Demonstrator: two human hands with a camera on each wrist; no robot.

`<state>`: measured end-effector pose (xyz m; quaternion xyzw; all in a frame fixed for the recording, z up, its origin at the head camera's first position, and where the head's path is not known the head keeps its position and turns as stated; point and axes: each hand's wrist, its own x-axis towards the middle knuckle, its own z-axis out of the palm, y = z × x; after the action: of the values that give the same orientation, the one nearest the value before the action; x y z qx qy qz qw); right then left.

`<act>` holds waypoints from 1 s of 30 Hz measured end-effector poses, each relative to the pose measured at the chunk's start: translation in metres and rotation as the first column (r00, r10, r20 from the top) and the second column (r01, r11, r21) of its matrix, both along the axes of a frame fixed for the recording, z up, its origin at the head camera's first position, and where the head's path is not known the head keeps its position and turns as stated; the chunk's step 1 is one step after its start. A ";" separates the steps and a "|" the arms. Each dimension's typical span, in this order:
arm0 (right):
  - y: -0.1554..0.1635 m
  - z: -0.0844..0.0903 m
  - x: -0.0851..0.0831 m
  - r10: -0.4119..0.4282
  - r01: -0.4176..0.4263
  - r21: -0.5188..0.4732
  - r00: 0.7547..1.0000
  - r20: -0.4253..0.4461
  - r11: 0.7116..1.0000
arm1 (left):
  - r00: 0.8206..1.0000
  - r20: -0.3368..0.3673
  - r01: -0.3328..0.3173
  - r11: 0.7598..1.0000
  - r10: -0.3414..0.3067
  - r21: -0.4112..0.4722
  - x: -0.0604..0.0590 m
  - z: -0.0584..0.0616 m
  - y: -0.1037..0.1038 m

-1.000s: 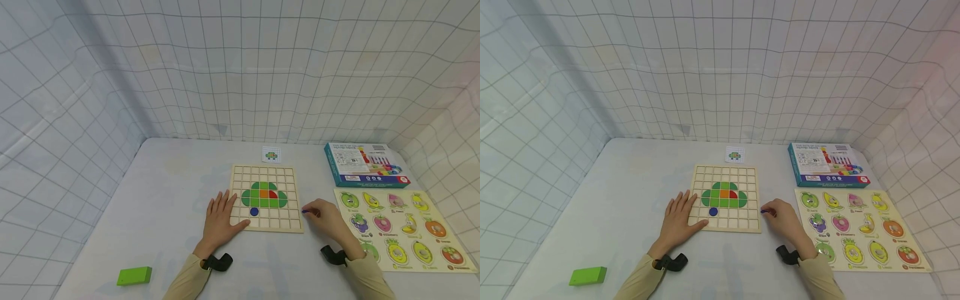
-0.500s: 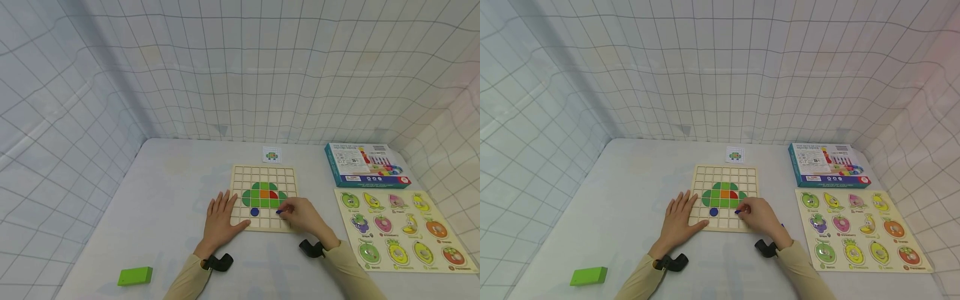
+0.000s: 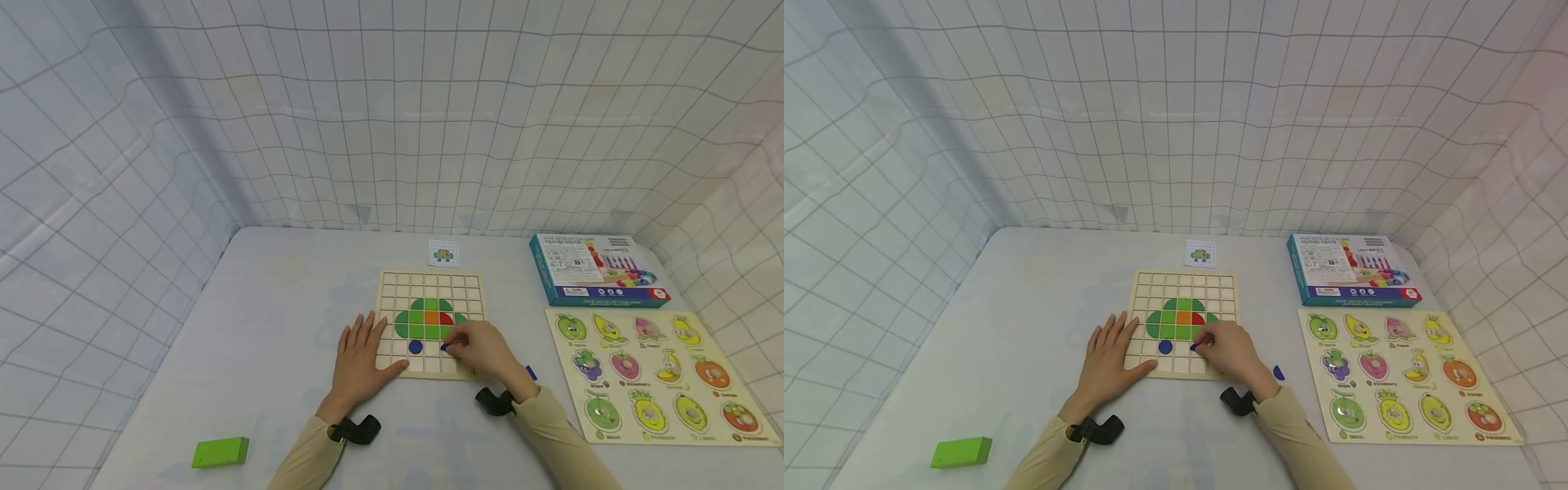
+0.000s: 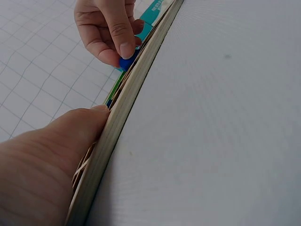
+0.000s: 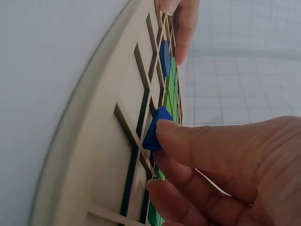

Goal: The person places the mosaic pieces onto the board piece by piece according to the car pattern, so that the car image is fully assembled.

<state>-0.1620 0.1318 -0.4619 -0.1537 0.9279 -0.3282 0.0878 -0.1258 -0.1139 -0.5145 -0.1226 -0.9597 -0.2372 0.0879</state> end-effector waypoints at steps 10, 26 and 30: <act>0.000 -0.002 0.000 -0.013 0.013 0.007 0.999 -0.044 1.000 | 1.000 -0.005 -0.001 1.000 0.001 -0.002 0.000 0.001 0.000; 0.002 -0.003 0.000 -0.017 0.023 0.056 0.995 -0.097 0.998 | 1.000 -0.004 0.001 1.000 -0.001 0.003 0.000 0.001 0.001; 0.003 -0.004 0.000 -0.024 0.033 0.077 0.994 -0.107 0.996 | 1.000 -0.002 -0.001 1.000 0.001 -0.002 0.000 0.002 0.001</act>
<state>-0.1619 0.1347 -0.4658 -0.1541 0.9455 -0.2840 0.0399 -0.1262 -0.1133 -0.5128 -0.1226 -0.9599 -0.2362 0.0887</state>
